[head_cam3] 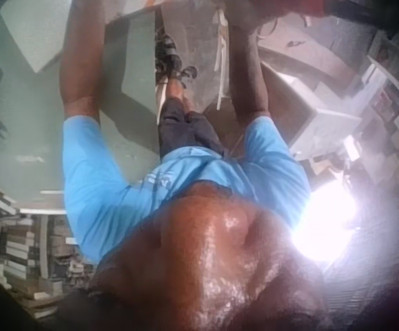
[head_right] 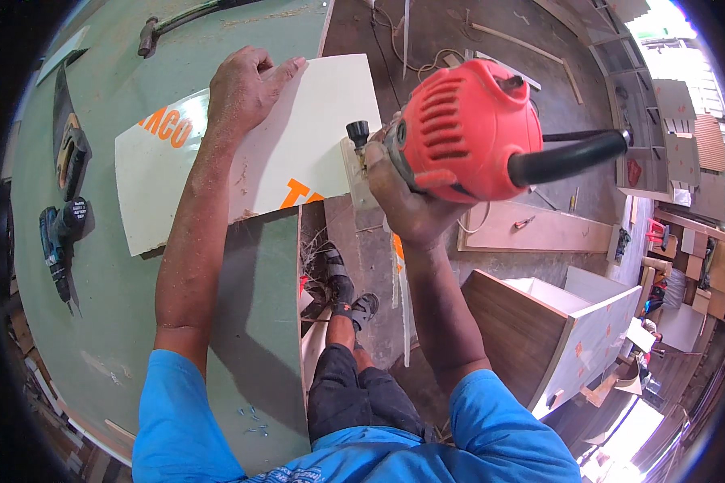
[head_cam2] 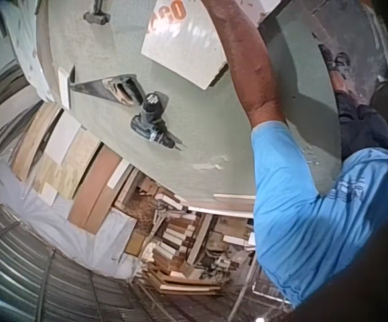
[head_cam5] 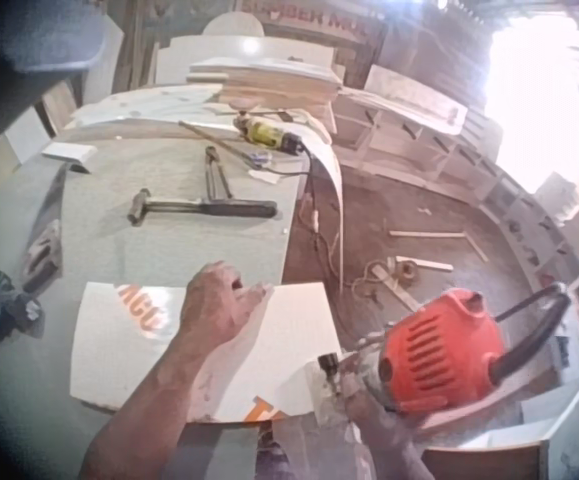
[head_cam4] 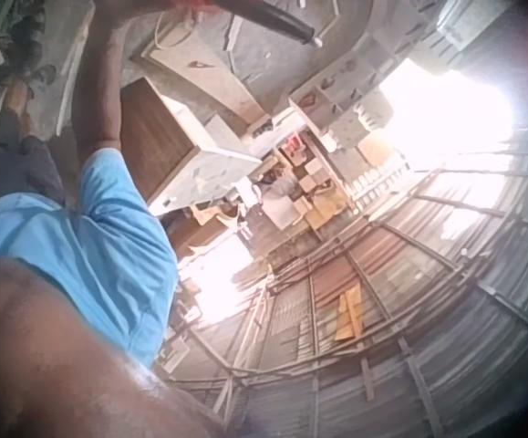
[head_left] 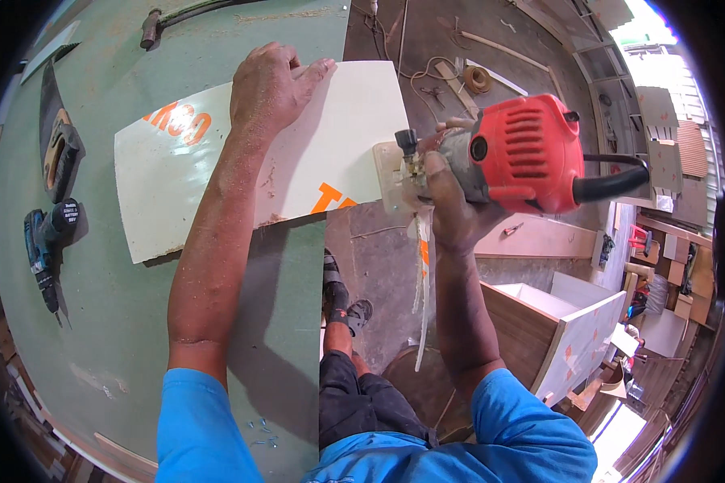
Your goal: The person trims the edge of a wood panel using a handheld router and then picks up another piece of wood.
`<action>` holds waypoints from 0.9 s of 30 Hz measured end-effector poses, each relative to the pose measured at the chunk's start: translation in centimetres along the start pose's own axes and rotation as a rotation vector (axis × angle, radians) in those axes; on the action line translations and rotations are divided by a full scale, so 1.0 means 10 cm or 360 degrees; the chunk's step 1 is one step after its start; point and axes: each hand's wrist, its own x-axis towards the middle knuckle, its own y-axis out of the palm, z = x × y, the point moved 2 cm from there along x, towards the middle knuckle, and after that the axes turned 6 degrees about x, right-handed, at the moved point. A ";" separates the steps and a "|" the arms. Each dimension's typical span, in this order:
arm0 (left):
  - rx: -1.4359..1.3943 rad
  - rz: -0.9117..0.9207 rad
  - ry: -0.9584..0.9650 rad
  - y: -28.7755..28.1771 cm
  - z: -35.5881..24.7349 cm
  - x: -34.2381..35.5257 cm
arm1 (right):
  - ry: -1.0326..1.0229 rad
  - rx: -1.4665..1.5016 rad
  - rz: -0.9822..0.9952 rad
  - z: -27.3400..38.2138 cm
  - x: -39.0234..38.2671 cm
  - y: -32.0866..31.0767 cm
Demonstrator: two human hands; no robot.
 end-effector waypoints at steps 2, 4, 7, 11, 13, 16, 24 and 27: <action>0.0013 0.0006 -0.0011 0.00 0.02 0.00 | -0.0052 -0.0034 -0.0005 -0.05 0.05 0.03; 0.0031 -0.0009 0.0017 -0.02 0.01 -0.01 | -0.0104 -0.0073 -0.0012 -0.09 0.10 0.05; 0.0007 0.0161 -0.0104 -0.05 -0.03 0.01 | -0.0188 -0.0102 -0.0032 -0.13 0.18 0.08; -0.0014 0.0150 -0.0117 -0.06 -0.05 0.01 | -0.0124 -0.0055 -0.0107 -0.16 0.29 0.17; -0.0003 0.0156 -0.0091 -0.06 -0.03 0.01 | -0.0135 -0.0074 -0.0123 -0.19 0.36 0.22; -0.0024 -0.0068 0.0023 0.00 0.03 -0.02 | -0.0131 0.0022 -0.0099 -0.28 0.46 0.29; -0.0010 -0.0019 0.0007 0.03 0.04 0.00 | -0.0287 0.0003 -0.0133 -0.46 0.73 0.42; -0.0026 -0.0001 -0.0006 0.02 0.03 0.00 | -0.0297 0.0149 -0.0215 -0.50 0.80 0.51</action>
